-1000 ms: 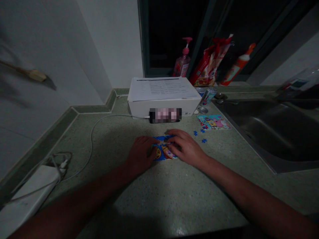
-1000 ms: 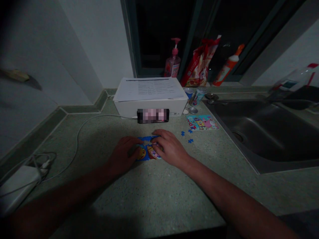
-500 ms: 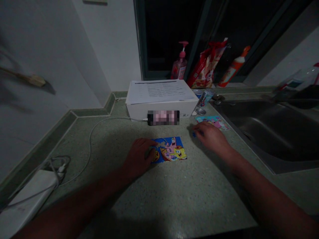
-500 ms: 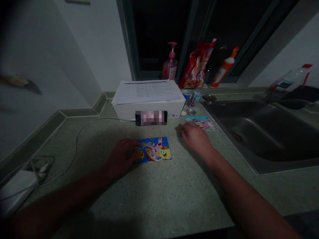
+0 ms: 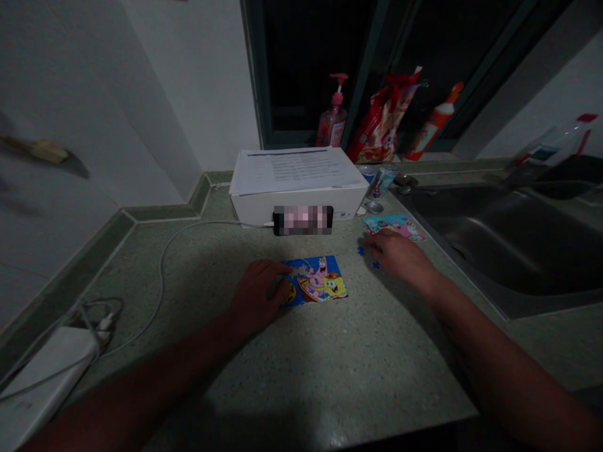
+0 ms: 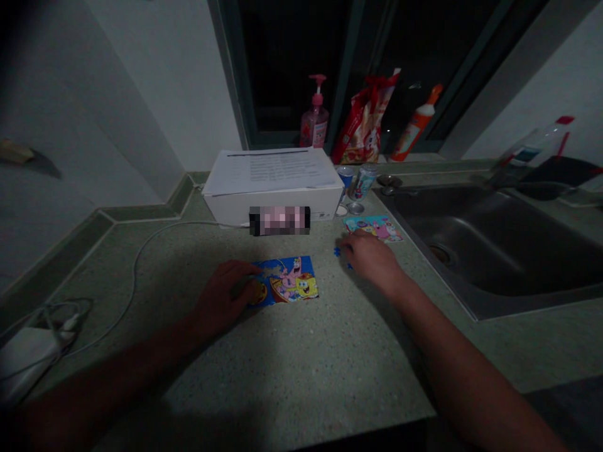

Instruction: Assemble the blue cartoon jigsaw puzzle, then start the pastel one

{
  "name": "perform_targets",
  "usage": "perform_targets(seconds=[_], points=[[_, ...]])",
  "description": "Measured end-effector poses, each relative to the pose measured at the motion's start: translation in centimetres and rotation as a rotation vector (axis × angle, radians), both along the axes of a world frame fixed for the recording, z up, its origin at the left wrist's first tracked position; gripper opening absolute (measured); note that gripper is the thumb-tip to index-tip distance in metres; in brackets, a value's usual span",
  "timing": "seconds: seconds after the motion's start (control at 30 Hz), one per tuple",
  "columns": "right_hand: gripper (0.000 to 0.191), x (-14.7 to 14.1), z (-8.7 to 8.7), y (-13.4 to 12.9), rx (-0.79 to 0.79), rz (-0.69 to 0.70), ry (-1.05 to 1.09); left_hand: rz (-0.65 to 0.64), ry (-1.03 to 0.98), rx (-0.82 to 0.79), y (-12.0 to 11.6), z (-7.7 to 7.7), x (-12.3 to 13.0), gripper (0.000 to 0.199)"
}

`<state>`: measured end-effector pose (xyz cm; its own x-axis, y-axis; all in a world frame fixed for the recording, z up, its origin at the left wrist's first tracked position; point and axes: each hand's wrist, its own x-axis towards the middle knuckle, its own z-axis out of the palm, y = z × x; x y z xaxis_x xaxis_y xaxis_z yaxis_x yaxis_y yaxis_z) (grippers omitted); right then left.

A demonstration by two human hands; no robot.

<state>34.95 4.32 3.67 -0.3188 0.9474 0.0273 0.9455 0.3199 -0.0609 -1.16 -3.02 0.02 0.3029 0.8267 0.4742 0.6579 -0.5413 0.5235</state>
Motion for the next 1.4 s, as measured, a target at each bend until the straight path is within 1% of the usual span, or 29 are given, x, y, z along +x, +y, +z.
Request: perform_targets(seconds=[0.17, 0.3, 0.6, 1.07, 1.17, 1.3, 1.4], points=[[0.033, 0.3, -0.8, 0.1, 0.002, 0.048, 0.022, -0.005, 0.003, 0.012, 0.0, -0.2, 0.0, 0.018], [0.031, 0.2, -1.0, 0.0, 0.016, 0.048, 0.016, -0.004, -0.008, 0.001, 0.0, 0.0, 0.0, 0.019], [0.033, -0.2, -0.9, 0.0, -0.018, 0.016, 0.042, -0.001, -0.01, 0.0, -0.1, 0.2, -0.1, 0.021], [0.041, -0.1, -0.9, 0.1, -0.034, 0.087, 0.023, -0.005, -0.037, -0.013, 0.1, -0.1, -0.1, 0.019], [0.041, -0.2, -0.7, 0.0, -0.024, 0.067, 0.023, -0.006, -0.051, -0.01, 0.1, -0.2, -0.1, 0.02], [0.033, -0.6, -0.2, -0.2, -0.026, -0.001, -0.008, -0.004, -0.052, 0.003, 0.1, -0.1, -0.1, 0.02], [0.03, -0.5, 0.5, -0.4, -0.046, -0.026, -0.036, -0.005, -0.019, 0.019, 0.0, 0.1, 0.0, 0.019]])
